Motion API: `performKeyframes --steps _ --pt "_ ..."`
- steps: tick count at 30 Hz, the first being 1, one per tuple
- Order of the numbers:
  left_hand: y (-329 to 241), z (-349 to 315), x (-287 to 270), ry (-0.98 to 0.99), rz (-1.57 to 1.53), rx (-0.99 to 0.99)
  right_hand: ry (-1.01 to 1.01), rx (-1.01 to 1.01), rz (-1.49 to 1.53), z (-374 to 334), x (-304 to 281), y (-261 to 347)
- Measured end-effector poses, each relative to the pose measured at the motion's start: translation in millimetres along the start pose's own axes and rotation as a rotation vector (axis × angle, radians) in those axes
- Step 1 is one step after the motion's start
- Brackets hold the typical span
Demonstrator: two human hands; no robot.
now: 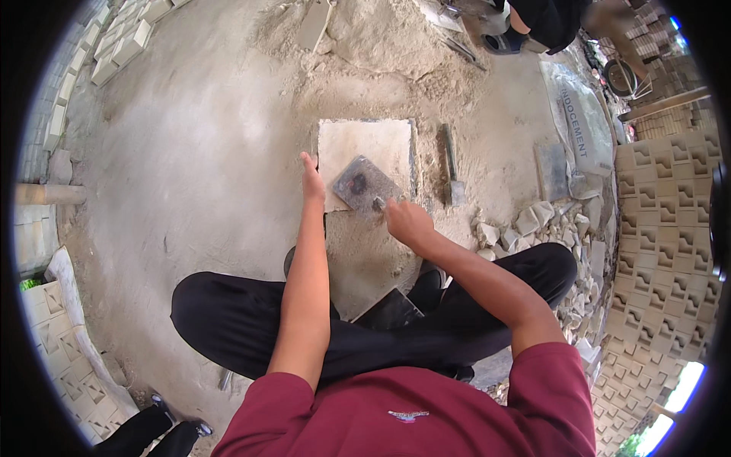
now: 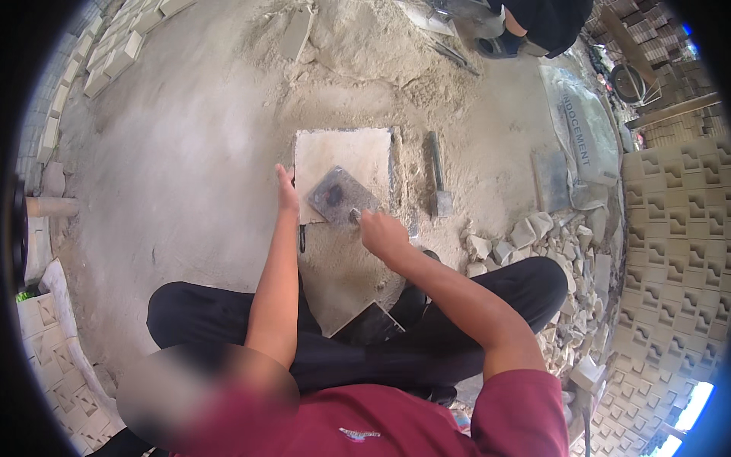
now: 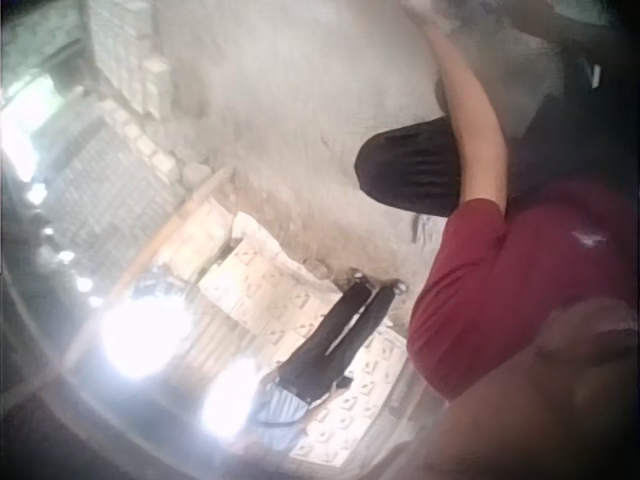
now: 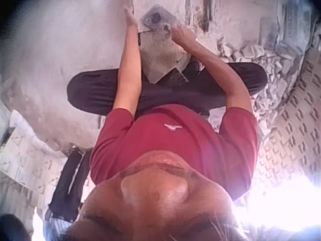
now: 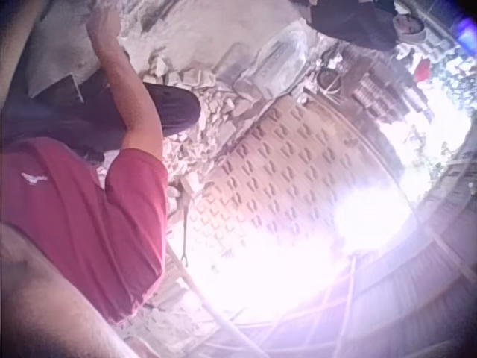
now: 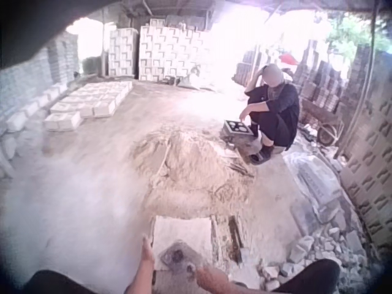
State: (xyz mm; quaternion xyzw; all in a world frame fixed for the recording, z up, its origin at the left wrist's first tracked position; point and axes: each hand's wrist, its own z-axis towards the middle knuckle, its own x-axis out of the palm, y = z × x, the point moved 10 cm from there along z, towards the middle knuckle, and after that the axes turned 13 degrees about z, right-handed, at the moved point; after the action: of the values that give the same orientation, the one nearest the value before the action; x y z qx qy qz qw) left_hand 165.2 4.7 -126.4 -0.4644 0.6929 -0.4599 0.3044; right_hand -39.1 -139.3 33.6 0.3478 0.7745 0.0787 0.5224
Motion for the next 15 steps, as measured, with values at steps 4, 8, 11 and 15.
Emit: performKeyframes --steps 4,8,11,15 --pt "-22 -31 38 0.036 0.129 -0.053 -0.159 0.107 -0.045 23 -66 -37" --pt "-56 -33 54 -0.038 0.197 0.061 -0.414 0.132 -0.061 60 -110 -85" --pt "-49 -31 49 -0.013 0.147 0.046 -0.267 0.124 0.062 54 -74 -68" --pt "-30 -14 17 -0.027 0.094 0.044 -0.025 -0.005 0.072 -3 11 13"
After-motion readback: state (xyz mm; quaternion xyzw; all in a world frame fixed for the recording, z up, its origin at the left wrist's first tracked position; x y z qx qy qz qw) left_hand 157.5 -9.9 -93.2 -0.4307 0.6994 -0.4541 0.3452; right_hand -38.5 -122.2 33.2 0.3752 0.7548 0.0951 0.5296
